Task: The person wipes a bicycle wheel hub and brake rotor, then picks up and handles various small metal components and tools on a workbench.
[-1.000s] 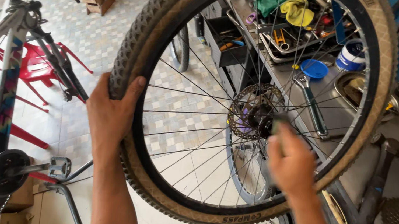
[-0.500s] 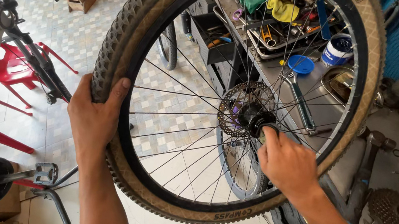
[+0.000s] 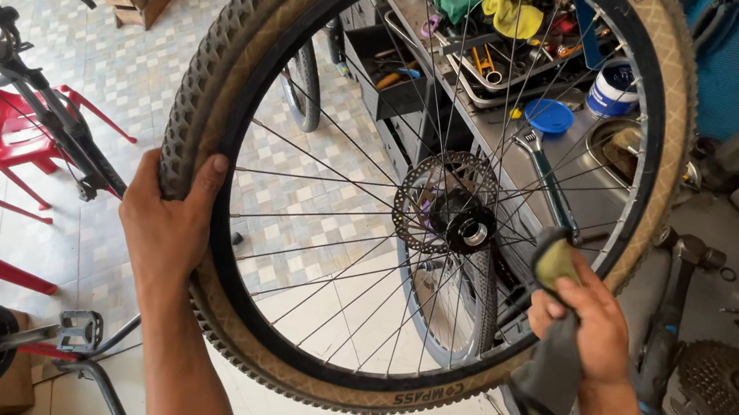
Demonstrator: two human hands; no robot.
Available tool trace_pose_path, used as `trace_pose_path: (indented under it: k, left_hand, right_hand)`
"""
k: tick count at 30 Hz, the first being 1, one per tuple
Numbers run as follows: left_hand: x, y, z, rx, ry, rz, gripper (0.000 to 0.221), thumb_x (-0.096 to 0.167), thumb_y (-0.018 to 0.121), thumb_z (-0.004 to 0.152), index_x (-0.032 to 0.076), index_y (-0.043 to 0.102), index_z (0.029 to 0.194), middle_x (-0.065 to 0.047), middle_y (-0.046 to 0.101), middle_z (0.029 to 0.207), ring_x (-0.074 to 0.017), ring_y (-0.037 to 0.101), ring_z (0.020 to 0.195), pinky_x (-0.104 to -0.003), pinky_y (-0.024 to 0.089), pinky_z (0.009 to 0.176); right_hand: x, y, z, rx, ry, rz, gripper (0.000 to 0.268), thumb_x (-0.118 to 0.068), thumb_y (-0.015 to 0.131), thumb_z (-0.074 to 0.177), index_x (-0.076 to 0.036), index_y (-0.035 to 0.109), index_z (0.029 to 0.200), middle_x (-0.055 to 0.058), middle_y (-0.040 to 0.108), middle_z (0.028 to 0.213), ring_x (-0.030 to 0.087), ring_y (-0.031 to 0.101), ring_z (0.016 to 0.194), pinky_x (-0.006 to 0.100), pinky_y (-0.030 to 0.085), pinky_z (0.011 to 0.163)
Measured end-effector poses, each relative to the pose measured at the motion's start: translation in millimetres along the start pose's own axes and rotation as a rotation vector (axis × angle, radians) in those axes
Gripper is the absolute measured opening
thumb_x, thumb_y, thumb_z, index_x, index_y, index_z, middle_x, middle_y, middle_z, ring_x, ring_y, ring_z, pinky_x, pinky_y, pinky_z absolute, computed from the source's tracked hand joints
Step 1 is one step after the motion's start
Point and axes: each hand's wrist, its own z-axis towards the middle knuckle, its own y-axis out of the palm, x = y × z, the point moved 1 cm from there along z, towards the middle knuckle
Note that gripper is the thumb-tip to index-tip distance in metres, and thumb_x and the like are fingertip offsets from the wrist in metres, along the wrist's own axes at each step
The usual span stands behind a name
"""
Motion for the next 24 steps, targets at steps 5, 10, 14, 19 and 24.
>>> trace_pose_path:
  k: [5,10,14,19,24]
  left_hand:
    - [8,-4,-3,0.009,0.035,-0.021,0.051,0.041,0.081,0.092,-0.003,0.067,0.115,-0.016,0.075,0.095,-0.0237,0.071,0.084,-0.037,0.054,0.078]
    - [7,-7,-8,0.017,0.044,-0.050,0.051,0.040,0.083,0.091,-0.002,0.067,0.115,-0.014,0.074,0.092,-0.0208,0.070,0.083,-0.035,0.054,0.078]
    - [2,-6,-10,0.014,0.038,-0.056,0.051,0.040,0.083,0.090,-0.002,0.067,0.114,-0.011,0.072,0.088,-0.0179,0.064,0.077,-0.033,0.052,0.073]
    - [-15,-3,-10,0.021,0.109,-0.112,0.053,0.044,0.080,0.093,-0.002,0.067,0.114,-0.006,0.069,0.087,-0.0128,0.060,0.077,-0.029,0.051,0.072]
    - [-51,4,-3,0.015,0.166,-0.204,0.074,0.071,0.059,0.094,-0.001,0.064,0.111,0.000,0.061,0.079,-0.0108,0.057,0.072,-0.026,0.044,0.065]
  right_hand:
    - [14,46,11,0.184,0.224,-1.429,0.058,-0.029,0.065,0.092,-0.013,0.057,0.146,0.007,0.074,0.096,0.014,0.070,0.076,0.029,0.055,0.072]
    - [26,35,12,0.009,0.013,-0.831,0.060,-0.024,0.070,0.093,-0.002,0.052,0.146,0.009,0.069,0.124,0.018,0.065,0.103,0.032,0.054,0.087]
    - [24,-30,-12,0.306,0.210,-0.543,0.047,-0.025,0.068,0.088,-0.001,0.063,0.127,0.008,0.071,0.101,0.020,0.068,0.086,0.039,0.056,0.075]
    - [-20,-119,-51,0.650,-0.147,-0.065,0.028,-0.039,0.056,0.113,-0.012,0.062,0.114,-0.001,0.056,0.088,0.014,0.055,0.077,0.033,0.052,0.077]
    - [-42,-190,-66,0.921,-0.066,-0.225,0.052,-0.067,0.046,0.112,-0.020,0.062,0.129,-0.005,0.068,0.108,0.014,0.065,0.088,0.040,0.058,0.080]
